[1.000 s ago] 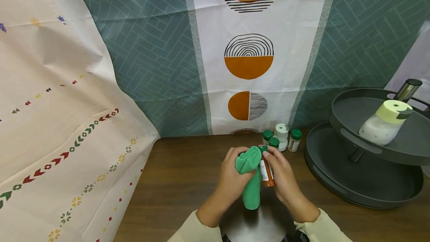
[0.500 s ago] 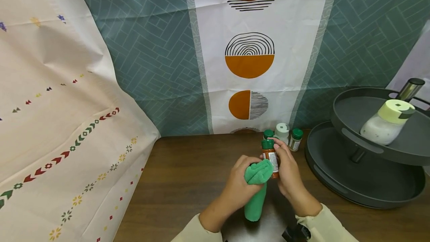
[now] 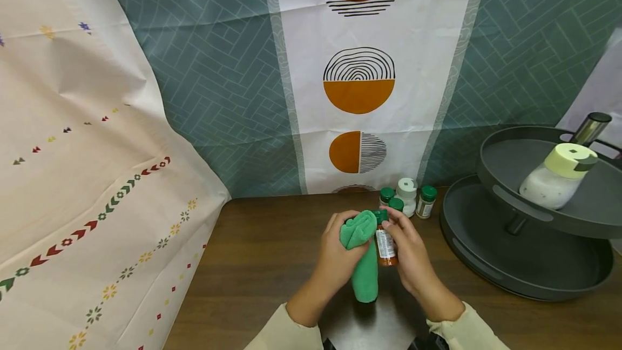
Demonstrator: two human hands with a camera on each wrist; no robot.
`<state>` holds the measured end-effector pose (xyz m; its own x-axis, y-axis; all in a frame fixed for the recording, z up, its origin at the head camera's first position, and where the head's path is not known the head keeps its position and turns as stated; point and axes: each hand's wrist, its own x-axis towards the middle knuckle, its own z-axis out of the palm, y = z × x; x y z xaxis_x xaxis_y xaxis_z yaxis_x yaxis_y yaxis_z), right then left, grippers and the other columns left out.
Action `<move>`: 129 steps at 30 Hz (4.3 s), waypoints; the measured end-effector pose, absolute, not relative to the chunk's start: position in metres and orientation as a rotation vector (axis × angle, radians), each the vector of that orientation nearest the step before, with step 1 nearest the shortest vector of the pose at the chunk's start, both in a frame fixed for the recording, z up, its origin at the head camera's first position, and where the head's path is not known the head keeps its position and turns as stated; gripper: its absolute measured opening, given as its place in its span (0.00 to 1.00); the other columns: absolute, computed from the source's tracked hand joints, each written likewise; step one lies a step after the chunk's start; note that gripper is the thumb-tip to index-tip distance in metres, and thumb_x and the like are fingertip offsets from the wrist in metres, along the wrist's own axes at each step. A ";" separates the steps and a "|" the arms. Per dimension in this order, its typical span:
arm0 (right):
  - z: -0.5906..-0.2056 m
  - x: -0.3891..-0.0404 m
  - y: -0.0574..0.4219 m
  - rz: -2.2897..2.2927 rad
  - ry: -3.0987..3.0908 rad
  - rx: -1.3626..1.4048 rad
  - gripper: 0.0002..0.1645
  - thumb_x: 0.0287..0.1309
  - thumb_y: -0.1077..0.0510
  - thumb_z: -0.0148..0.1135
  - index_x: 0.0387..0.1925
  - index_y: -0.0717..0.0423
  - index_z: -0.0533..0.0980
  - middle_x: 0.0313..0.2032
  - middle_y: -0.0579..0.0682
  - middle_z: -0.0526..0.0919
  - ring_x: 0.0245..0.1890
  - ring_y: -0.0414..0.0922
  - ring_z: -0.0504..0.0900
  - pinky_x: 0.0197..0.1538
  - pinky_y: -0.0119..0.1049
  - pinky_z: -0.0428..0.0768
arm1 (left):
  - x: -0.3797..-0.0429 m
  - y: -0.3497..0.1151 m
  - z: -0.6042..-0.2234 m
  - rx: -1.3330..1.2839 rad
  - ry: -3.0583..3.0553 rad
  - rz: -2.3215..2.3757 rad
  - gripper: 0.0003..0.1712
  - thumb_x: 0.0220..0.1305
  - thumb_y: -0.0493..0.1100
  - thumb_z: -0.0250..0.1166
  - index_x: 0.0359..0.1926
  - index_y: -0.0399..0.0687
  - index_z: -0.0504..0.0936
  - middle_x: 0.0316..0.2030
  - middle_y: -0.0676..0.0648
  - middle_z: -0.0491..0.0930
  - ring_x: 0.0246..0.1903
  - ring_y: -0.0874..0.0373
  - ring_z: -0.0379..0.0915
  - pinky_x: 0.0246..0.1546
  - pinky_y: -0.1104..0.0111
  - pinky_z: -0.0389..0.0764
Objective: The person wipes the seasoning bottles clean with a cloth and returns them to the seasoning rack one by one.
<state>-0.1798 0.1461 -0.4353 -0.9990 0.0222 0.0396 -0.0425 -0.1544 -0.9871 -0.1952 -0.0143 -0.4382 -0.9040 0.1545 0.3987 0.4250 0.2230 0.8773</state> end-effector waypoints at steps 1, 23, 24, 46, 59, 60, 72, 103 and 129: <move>-0.434 -0.180 0.146 2.357 -2.007 -0.002 0.26 0.79 0.52 0.44 0.73 0.51 0.62 0.60 0.50 0.69 0.49 0.37 0.77 0.48 0.31 0.80 | -0.194 -0.013 -0.439 -0.552 -2.279 -1.760 0.26 0.58 0.42 0.75 0.57 0.57 0.79 0.51 0.51 0.79 0.50 0.58 0.76 0.50 0.66 0.80; -0.419 -0.191 0.151 2.512 -1.253 0.059 0.21 0.76 0.59 0.28 0.64 0.54 0.59 0.56 0.54 0.69 0.49 0.42 0.78 0.55 0.31 0.80 | -0.193 -0.008 -0.443 -0.398 -2.152 -2.540 0.25 0.62 0.41 0.71 0.59 0.46 0.74 0.48 0.47 0.81 0.42 0.58 0.81 0.42 0.65 0.84; -0.419 -0.191 0.151 2.507 -1.278 0.080 0.22 0.77 0.59 0.29 0.66 0.55 0.59 0.56 0.53 0.69 0.51 0.41 0.79 0.57 0.31 0.80 | -0.194 -0.009 -0.443 -0.371 -2.117 -2.564 0.25 0.62 0.41 0.70 0.59 0.46 0.74 0.48 0.47 0.80 0.42 0.58 0.81 0.42 0.65 0.84; -0.436 -0.189 0.151 2.495 -1.624 0.177 0.22 0.74 0.63 0.53 0.64 0.57 0.61 0.48 0.43 0.86 0.47 0.36 0.84 0.46 0.29 0.83 | -0.207 -0.027 -0.444 -0.296 -1.960 -2.672 0.26 0.67 0.41 0.67 0.63 0.46 0.71 0.46 0.50 0.80 0.38 0.58 0.83 0.39 0.64 0.85; -0.435 -0.193 0.152 2.461 -1.456 0.196 0.23 0.72 0.68 0.53 0.64 0.57 0.62 0.53 0.49 0.85 0.52 0.38 0.85 0.50 0.30 0.84 | -0.203 -0.020 -0.445 -0.369 -2.144 -2.580 0.21 0.62 0.38 0.71 0.55 0.40 0.79 0.41 0.52 0.83 0.38 0.60 0.82 0.39 0.66 0.84; -0.436 -0.194 0.152 2.453 -1.471 0.181 0.24 0.72 0.68 0.54 0.64 0.57 0.61 0.53 0.49 0.85 0.52 0.38 0.85 0.50 0.30 0.84 | -0.203 -0.020 -0.445 -0.373 -2.147 -2.574 0.21 0.62 0.38 0.71 0.55 0.40 0.79 0.41 0.52 0.83 0.38 0.60 0.82 0.39 0.66 0.84; -0.438 -0.192 0.148 2.438 -1.585 0.121 0.23 0.72 0.65 0.55 0.64 0.52 0.63 0.51 0.45 0.86 0.52 0.37 0.84 0.52 0.31 0.83 | -0.208 -0.027 -0.442 -0.322 -2.003 -2.650 0.23 0.63 0.40 0.69 0.58 0.43 0.75 0.42 0.52 0.83 0.35 0.60 0.84 0.39 0.65 0.86; -0.436 -0.190 0.149 2.443 -1.583 0.118 0.23 0.72 0.64 0.55 0.64 0.53 0.63 0.51 0.45 0.85 0.53 0.37 0.84 0.54 0.31 0.83 | -0.208 -0.024 -0.445 -0.282 -2.006 -2.660 0.22 0.63 0.40 0.69 0.57 0.42 0.76 0.39 0.52 0.83 0.34 0.61 0.84 0.37 0.67 0.85; -0.437 -0.193 0.148 2.430 -1.630 0.007 0.24 0.72 0.63 0.56 0.63 0.47 0.61 0.51 0.41 0.81 0.51 0.34 0.81 0.54 0.29 0.82 | -0.209 -0.021 -0.448 -0.257 -2.003 -2.682 0.22 0.62 0.39 0.69 0.56 0.43 0.75 0.39 0.52 0.83 0.34 0.61 0.83 0.37 0.67 0.85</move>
<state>-0.1926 0.1475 -0.4371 -0.9769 0.1750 0.1228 -0.1800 -0.3635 -0.9140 -0.2090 -0.0215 -0.4476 -0.9652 0.2613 -0.0065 -0.0805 -0.2735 0.9585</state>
